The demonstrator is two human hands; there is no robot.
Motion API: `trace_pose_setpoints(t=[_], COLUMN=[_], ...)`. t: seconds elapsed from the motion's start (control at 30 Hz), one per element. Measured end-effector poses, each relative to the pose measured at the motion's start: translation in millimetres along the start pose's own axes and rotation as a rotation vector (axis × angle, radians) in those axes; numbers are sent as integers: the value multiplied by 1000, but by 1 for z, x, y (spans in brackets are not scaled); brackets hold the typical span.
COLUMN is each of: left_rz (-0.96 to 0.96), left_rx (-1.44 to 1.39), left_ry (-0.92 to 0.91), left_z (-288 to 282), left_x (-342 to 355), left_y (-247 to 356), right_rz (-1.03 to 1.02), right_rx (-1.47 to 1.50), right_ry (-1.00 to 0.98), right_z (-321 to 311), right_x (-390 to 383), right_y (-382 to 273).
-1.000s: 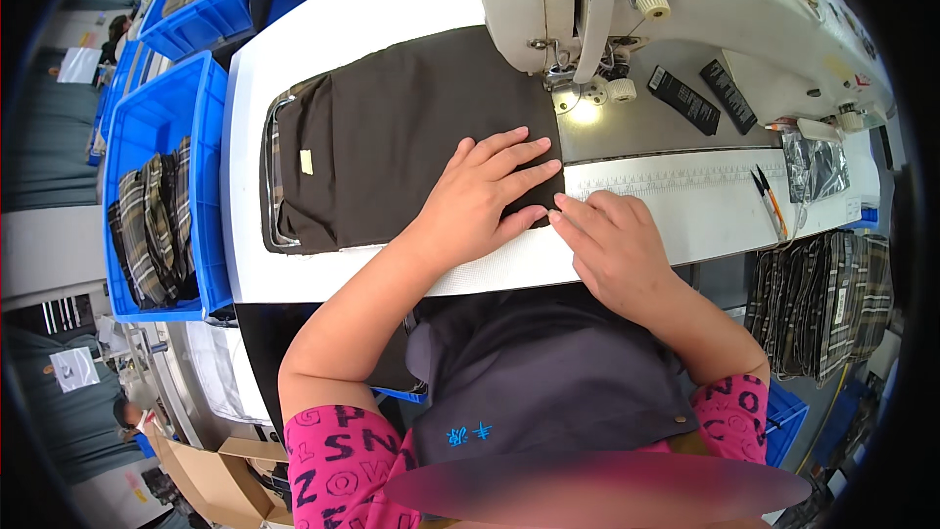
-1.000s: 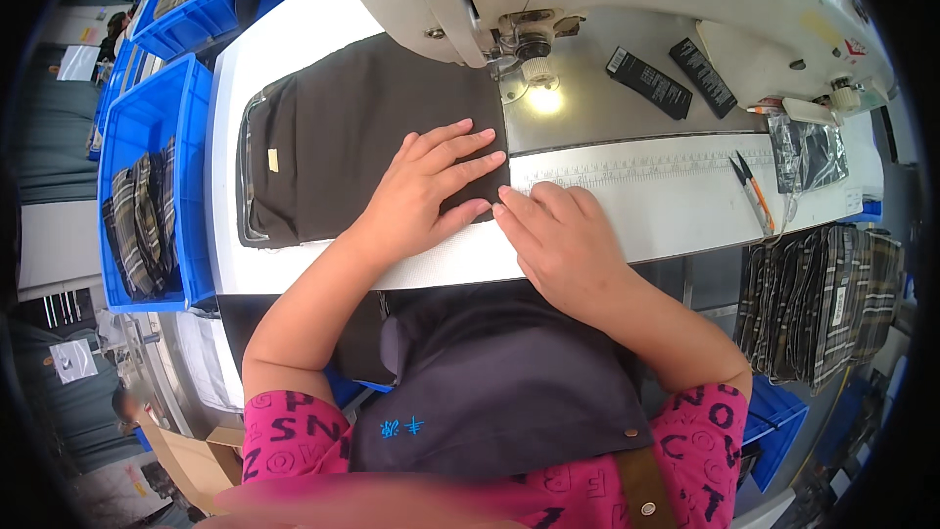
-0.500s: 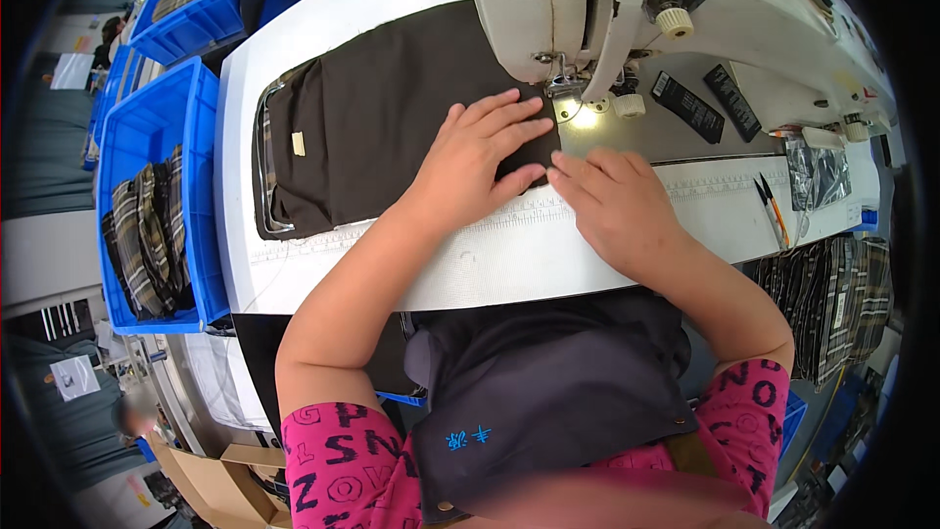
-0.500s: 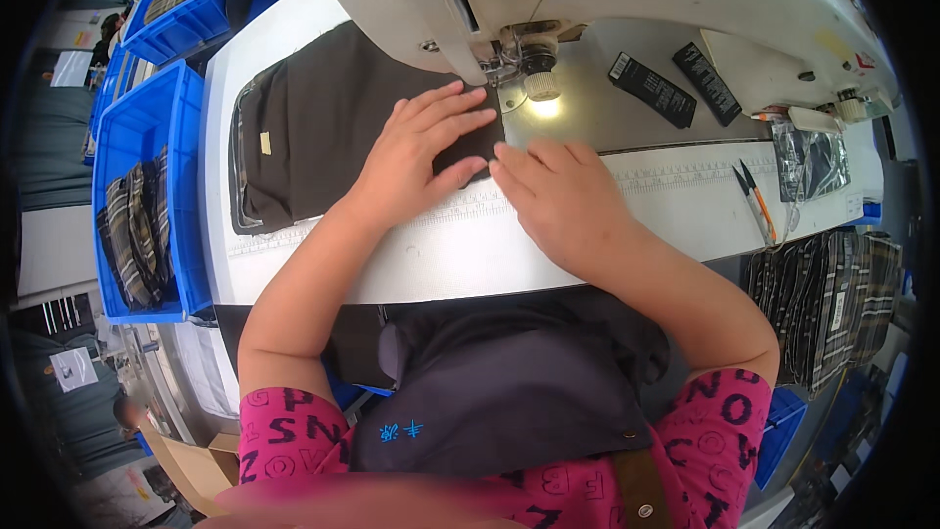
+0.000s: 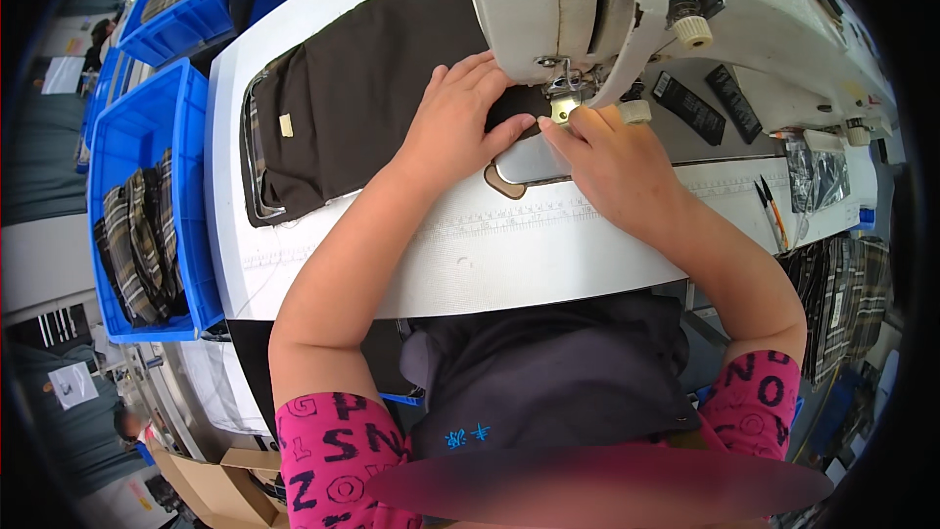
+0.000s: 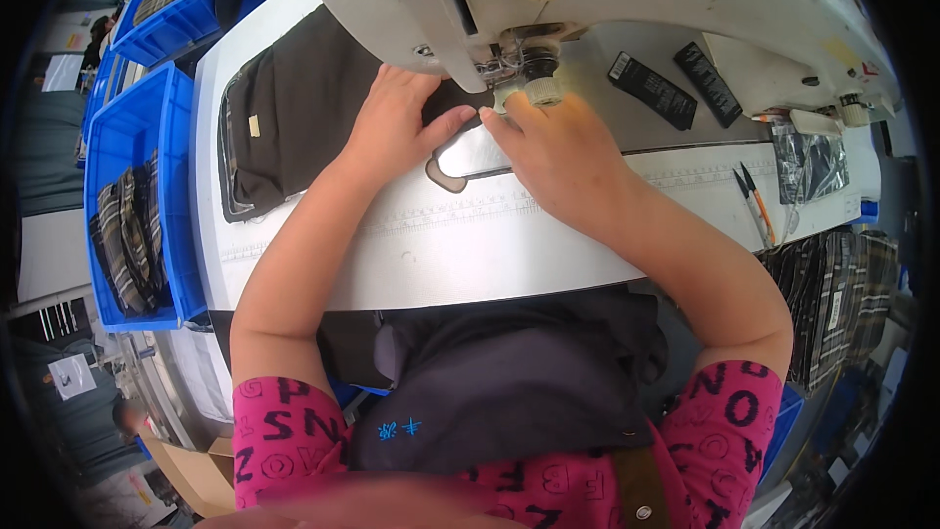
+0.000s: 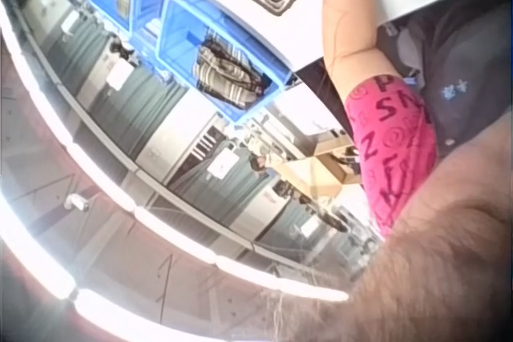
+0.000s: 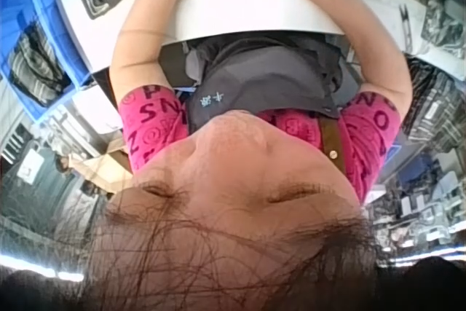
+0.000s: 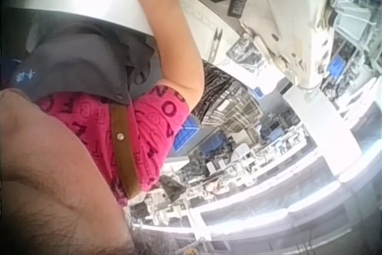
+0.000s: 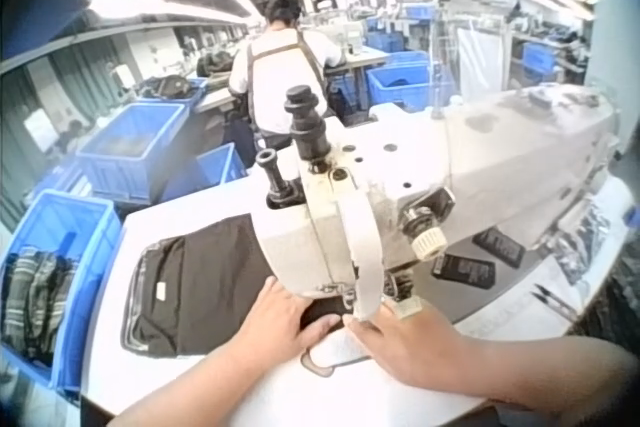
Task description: Sewing various components of a leather bag using an industrial sewing machine.
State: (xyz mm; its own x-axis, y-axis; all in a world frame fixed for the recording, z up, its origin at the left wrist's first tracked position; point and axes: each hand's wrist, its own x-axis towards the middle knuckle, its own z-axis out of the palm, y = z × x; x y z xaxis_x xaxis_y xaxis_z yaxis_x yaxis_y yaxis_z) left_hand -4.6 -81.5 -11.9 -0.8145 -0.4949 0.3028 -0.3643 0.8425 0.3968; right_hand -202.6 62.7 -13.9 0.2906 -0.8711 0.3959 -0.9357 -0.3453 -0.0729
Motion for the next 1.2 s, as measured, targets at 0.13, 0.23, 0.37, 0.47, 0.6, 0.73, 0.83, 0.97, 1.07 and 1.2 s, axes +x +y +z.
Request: trace_pose_setpoints(t=[0.13, 0.23, 0.37, 0.47, 0.6, 0.73, 0.83, 0.97, 1.07, 1.2], left_rz=[246, 245, 239, 208, 142, 72, 39, -16, -84, -146], left_rx=[-93, -140, -155, -186, -184, -124, -91, -42, -2, 55], left_ry=[-69, -32, -71, -86, -67, -68, -61, -47, -44, -39], left_z=[0, -4, -10, -8, -2, 1, 4, 13, 21, 29], left_x=[-4, -9, -9, -12, -21, -26, -30, -35, -35, -33], left_y=[-10, -7, -8, -6, 3, 17, 21, 35, 54, 72], right_rz=[-3, 8, -3, 4, 14, 31, 42, 33, 56, 43], right_rx=[19, 19, 13, 16, 39, 2, -6, 24, 45, 66], right_ry=[35, 40, 27, 43, 38, 46, 48, 71, 68, 66], right_z=[5, 6, 2, 6, 5, 4, 5, 9, 12, 10], right_x=[0, -3, 0, 1, 2, 2, 1, -1, -2, -1], right_y=[4, 4, 4, 5, 6, 4, 1, 3, 6, 7])
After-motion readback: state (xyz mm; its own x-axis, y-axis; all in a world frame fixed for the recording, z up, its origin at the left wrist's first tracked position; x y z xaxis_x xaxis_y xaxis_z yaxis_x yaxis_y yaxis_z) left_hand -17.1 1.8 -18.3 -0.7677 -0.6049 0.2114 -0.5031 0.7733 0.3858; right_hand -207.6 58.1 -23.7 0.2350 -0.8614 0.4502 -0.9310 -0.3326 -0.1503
